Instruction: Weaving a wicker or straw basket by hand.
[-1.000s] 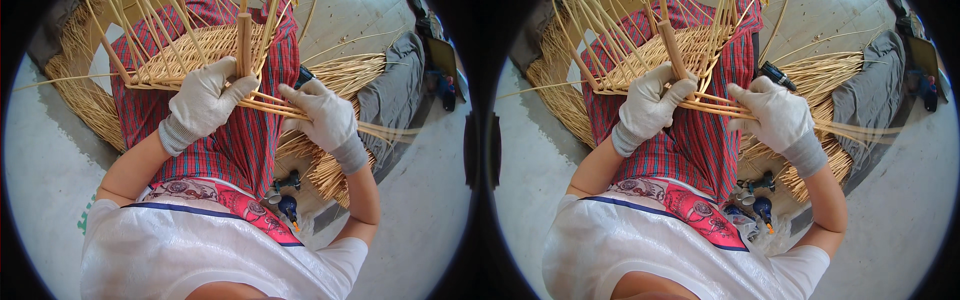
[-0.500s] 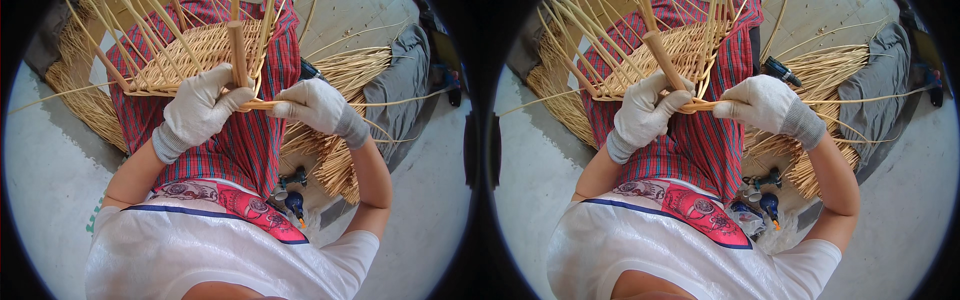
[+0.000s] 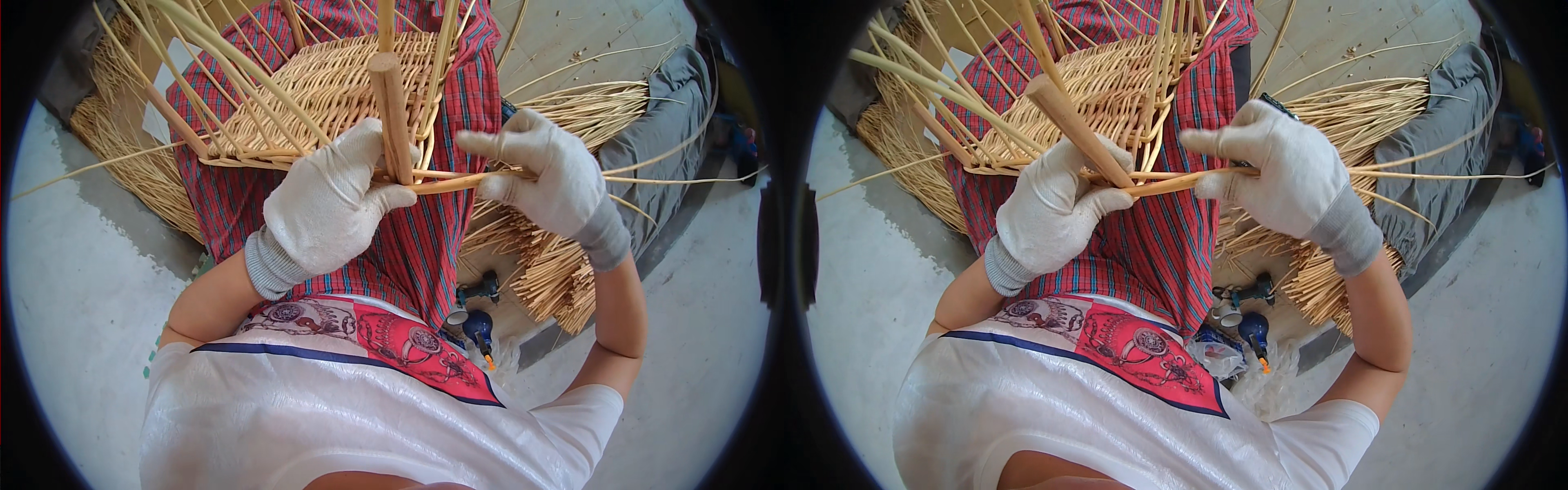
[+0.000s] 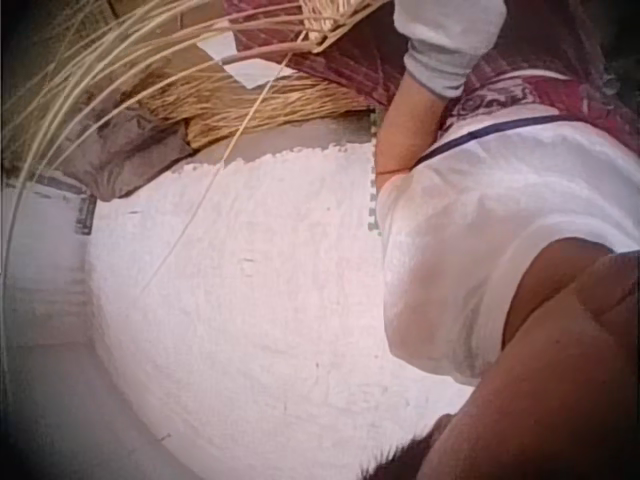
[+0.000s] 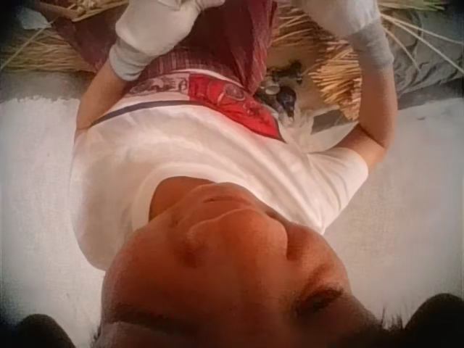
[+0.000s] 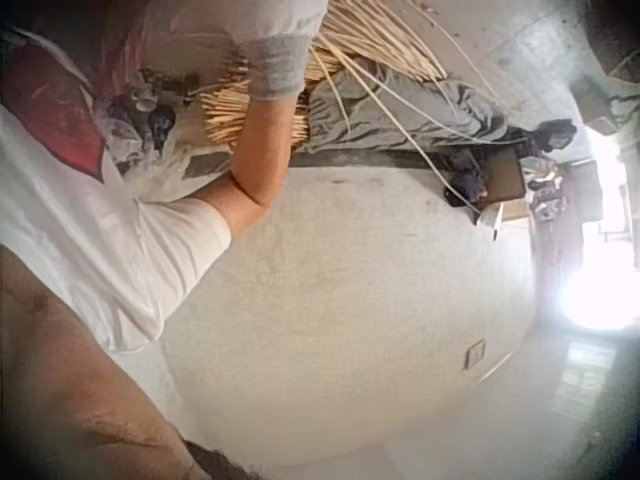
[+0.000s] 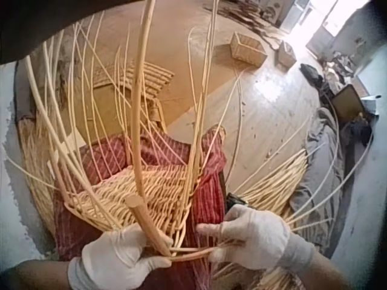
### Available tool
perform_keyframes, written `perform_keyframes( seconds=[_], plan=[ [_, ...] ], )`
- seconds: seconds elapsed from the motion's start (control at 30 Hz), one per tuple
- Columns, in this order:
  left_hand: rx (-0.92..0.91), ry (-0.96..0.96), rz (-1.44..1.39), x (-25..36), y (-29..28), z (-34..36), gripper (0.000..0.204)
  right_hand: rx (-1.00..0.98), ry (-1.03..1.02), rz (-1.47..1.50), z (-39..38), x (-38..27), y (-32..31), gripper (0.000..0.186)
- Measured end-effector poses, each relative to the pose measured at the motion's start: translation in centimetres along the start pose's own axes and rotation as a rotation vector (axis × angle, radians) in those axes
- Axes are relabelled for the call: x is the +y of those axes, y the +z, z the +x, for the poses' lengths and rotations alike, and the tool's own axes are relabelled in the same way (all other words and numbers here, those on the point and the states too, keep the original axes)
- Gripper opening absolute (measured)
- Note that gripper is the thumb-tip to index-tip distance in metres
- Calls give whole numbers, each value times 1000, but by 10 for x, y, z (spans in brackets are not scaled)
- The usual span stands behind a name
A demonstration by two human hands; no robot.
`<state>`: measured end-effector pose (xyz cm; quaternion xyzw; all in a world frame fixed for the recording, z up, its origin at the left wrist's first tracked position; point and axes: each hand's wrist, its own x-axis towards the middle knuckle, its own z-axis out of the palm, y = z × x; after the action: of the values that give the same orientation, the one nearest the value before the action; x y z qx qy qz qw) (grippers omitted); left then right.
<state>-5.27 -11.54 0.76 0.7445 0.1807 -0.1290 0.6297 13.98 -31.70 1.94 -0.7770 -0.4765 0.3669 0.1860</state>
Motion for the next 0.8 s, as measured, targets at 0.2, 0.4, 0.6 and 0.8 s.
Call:
perform_keyframes(
  seconds=[0.2, 0.4, 0.6, 0.8],
  plan=[
    [26, 8, 61, 4, 1, 0, 31, 139, -24, 22, 47, 9, -4, 109],
    [41, 37, 55, 3, 1, 1, 31, 452, -701, -50, 119, 28, 17, 138],
    [131, 201, 64, -20, 14, -11, 46, 533, -512, -138, 107, 43, 39, 134],
    [518, 313, -253, -31, 66, -14, 49, 498, -144, -73, 88, -5, 33, 134]
  ],
)
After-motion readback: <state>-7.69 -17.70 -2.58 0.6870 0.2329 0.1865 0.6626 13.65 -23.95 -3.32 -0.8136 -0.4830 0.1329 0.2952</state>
